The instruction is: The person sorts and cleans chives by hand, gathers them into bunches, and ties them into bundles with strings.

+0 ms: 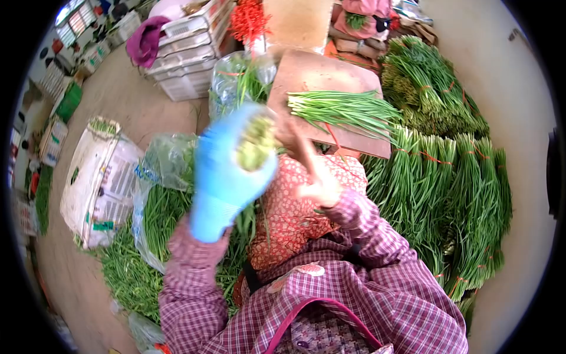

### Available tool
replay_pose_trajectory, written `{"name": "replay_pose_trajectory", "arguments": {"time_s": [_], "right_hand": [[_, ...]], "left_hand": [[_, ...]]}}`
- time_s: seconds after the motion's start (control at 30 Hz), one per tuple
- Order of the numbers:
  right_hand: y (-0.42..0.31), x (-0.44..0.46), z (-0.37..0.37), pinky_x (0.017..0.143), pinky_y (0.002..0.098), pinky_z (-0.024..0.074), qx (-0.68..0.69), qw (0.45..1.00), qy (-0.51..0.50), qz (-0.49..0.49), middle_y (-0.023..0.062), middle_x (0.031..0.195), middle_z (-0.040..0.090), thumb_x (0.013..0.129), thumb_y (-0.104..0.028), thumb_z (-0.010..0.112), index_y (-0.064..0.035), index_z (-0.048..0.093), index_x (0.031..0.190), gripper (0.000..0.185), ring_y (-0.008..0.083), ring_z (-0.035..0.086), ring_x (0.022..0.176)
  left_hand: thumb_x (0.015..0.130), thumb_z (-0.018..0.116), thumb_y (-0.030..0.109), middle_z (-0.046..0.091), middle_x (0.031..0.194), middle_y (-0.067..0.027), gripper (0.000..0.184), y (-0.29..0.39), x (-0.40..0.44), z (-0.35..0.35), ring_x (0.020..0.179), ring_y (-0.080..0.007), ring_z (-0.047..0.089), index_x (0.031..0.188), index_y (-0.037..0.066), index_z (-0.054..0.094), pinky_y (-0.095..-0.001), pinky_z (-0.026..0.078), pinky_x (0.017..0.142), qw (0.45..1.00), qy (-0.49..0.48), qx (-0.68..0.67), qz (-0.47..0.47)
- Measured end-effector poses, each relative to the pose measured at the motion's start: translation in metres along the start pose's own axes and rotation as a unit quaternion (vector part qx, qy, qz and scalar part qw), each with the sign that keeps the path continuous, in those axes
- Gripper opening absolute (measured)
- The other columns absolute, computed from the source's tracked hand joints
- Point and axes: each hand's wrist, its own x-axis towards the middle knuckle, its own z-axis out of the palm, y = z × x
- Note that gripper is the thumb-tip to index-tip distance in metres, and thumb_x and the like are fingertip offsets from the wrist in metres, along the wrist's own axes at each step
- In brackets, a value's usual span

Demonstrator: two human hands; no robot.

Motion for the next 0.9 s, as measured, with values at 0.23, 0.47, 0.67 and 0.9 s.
{"name": "replay_pose_trajectory", "arguments": {"time_s": [0.23,0.47,0.67,0.9], "right_hand": [[-0.037,0.088,0.004,0.112,0.0507,0.0227,-0.109,0.957,0.171,-0.205,0.0270,0.144,0.022,0.045,-0.061,0.084,-0.0006,0.007,0.146,0.141,0.0423,0.025,0.133],[-0.076,0.096,-0.150,0.099,0.0431,0.0394,-0.425,0.704,0.409,-0.396,0.0121,0.120,0.054,0.059,-0.026,0.084,-0.0050,0.042,0.134,0.089,0.0290,0.049,0.116],[-0.070,0.015,-0.257,0.091,0.0409,0.0470,-0.702,0.588,0.336,-0.222,0.0116,0.112,0.060,0.063,-0.011,0.078,-0.0128,0.058,0.123,0.063,0.0314,0.057,0.105],[0.064,-0.042,-0.258,0.092,0.0404,0.0444,-0.654,0.741,0.148,0.038,0.0043,0.108,0.058,0.050,0.000,0.076,-0.0248,0.057,0.124,0.080,0.0277,0.055,0.100]], "left_hand": [[0.075,0.064,-0.008,0.061,0.113,-0.0115,0.043,0.054,0.085,0.003,0.098,-0.0179,0.063,0.116,0.001,0.058,-0.0292,0.055,0.085,0.959,0.114,0.034,0.257],[0.094,0.050,0.013,0.065,0.107,-0.0165,0.027,0.047,0.167,0.024,0.096,-0.0235,0.064,0.112,-0.005,0.059,-0.0349,0.052,0.089,0.848,0.157,-0.037,0.505],[0.078,0.066,0.000,0.062,0.100,-0.0040,0.026,0.018,0.145,0.165,0.092,-0.0171,0.061,0.104,0.003,0.061,-0.0308,0.051,0.083,0.708,0.070,-0.703,-0.011],[0.089,0.053,0.013,0.058,0.111,-0.0101,0.021,-0.109,0.061,0.268,0.106,-0.0215,0.057,0.108,0.005,0.055,-0.0377,0.046,0.096,0.634,0.174,-0.704,-0.268]]}}
